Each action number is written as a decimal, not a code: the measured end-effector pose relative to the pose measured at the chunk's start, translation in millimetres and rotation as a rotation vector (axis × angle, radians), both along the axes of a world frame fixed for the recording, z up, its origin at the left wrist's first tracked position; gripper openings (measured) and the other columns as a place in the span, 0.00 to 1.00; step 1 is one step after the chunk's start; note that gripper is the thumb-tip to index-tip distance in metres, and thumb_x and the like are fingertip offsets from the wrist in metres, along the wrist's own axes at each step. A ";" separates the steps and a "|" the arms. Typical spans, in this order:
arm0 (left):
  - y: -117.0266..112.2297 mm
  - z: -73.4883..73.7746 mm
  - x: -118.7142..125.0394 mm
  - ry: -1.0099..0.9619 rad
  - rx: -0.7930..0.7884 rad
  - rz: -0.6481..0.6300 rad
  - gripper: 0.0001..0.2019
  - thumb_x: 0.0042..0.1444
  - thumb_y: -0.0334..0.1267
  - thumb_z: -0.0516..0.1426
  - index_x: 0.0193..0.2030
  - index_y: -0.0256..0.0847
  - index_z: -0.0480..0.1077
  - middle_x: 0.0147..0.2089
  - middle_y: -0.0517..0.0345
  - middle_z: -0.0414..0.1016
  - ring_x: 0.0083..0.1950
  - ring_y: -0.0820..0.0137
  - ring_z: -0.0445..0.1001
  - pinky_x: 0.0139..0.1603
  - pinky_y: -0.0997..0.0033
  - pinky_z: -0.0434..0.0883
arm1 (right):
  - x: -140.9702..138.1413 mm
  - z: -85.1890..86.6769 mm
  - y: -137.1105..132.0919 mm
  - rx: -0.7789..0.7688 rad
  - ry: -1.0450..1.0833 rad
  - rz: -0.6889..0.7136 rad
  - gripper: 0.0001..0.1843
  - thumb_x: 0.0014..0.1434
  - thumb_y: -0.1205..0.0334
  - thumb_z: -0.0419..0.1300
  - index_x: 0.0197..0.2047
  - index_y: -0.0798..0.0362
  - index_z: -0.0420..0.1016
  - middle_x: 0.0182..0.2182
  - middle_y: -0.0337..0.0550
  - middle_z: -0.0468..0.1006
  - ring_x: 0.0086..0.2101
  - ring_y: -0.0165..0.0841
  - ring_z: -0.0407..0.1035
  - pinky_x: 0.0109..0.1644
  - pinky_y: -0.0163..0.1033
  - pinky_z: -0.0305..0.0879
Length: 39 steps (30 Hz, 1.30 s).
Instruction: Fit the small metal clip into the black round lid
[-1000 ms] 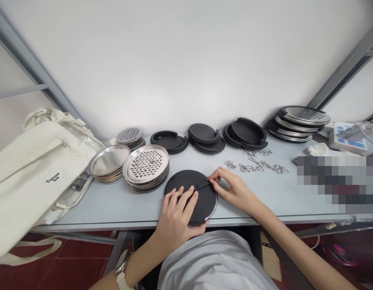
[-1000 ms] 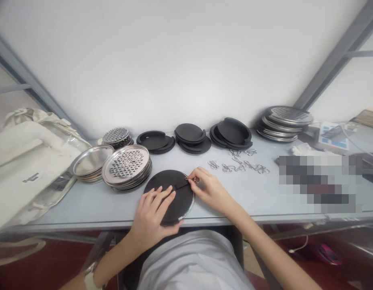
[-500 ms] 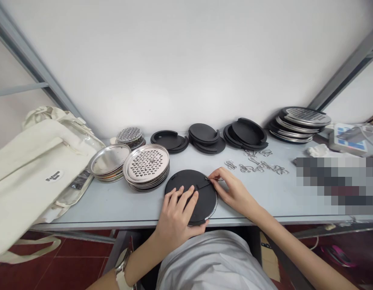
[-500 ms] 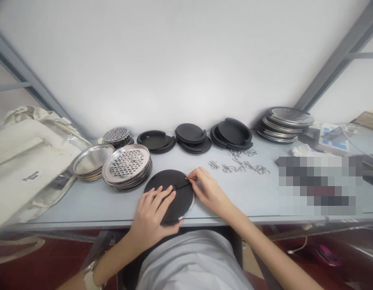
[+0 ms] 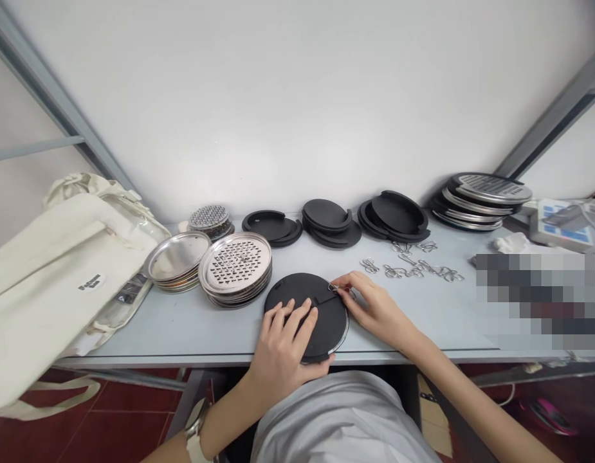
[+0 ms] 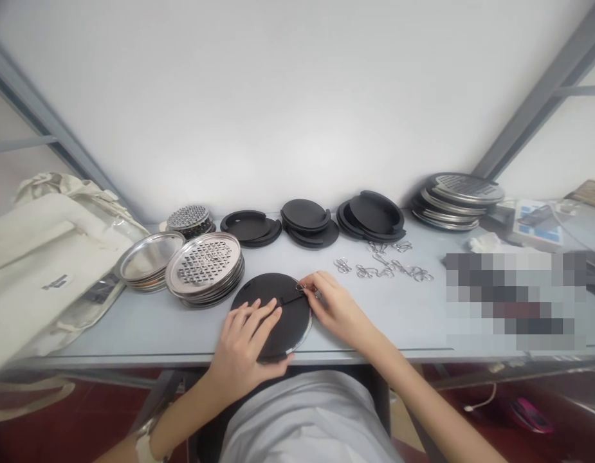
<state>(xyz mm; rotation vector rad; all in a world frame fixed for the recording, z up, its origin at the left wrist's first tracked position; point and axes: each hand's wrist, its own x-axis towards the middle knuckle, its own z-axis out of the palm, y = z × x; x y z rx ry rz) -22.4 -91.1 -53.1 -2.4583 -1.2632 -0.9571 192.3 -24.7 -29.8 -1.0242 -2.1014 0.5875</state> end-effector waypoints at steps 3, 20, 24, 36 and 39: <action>-0.3 0.3 -0.1 0.004 0.002 0.003 0.28 0.54 0.48 0.59 0.59 0.35 0.67 0.59 0.49 0.70 0.57 0.55 0.67 0.60 0.54 0.61 | 0.9 0.8 -0.5 -0.008 -0.008 -0.007 0.04 0.65 0.68 0.51 0.40 0.50 0.65 0.34 0.41 0.70 0.36 0.34 0.67 0.41 0.39 0.65; -1.4 0.1 -0.4 -0.006 -0.012 0.006 0.27 0.54 0.48 0.59 0.58 0.36 0.67 0.59 0.50 0.70 0.58 0.56 0.66 0.61 0.54 0.60 | 0.1 1.6 -1.8 -0.054 -0.088 -0.013 0.10 0.69 0.63 0.46 0.50 0.51 0.63 0.31 0.41 0.71 0.31 0.34 0.68 0.38 0.39 0.66; -1.4 -0.1 -0.6 -0.010 -0.008 -0.002 0.28 0.54 0.48 0.59 0.59 0.35 0.67 0.60 0.50 0.70 0.58 0.55 0.66 0.60 0.54 0.59 | -1.5 0.0 0.7 -0.045 -0.088 -0.028 0.09 0.69 0.63 0.46 0.49 0.51 0.62 0.30 0.39 0.70 0.30 0.34 0.68 0.38 0.39 0.65; -1.6 1.0 -0.2 -0.009 0.013 0.005 0.28 0.53 0.47 0.60 0.58 0.36 0.67 0.59 0.49 0.70 0.58 0.56 0.67 0.60 0.53 0.61 | -3.8 3.7 -0.5 -0.058 -0.092 0.013 0.07 0.69 0.64 0.45 0.42 0.49 0.62 0.33 0.42 0.71 0.33 0.34 0.68 0.38 0.39 0.64; -1.3 1.7 0.2 -0.008 0.035 0.015 0.28 0.52 0.47 0.60 0.58 0.36 0.68 0.58 0.49 0.71 0.57 0.56 0.68 0.59 0.54 0.62 | -2.7 5.1 -2.6 -0.071 -0.111 0.006 0.07 0.68 0.63 0.46 0.44 0.49 0.63 0.30 0.39 0.70 0.29 0.33 0.66 0.35 0.38 0.63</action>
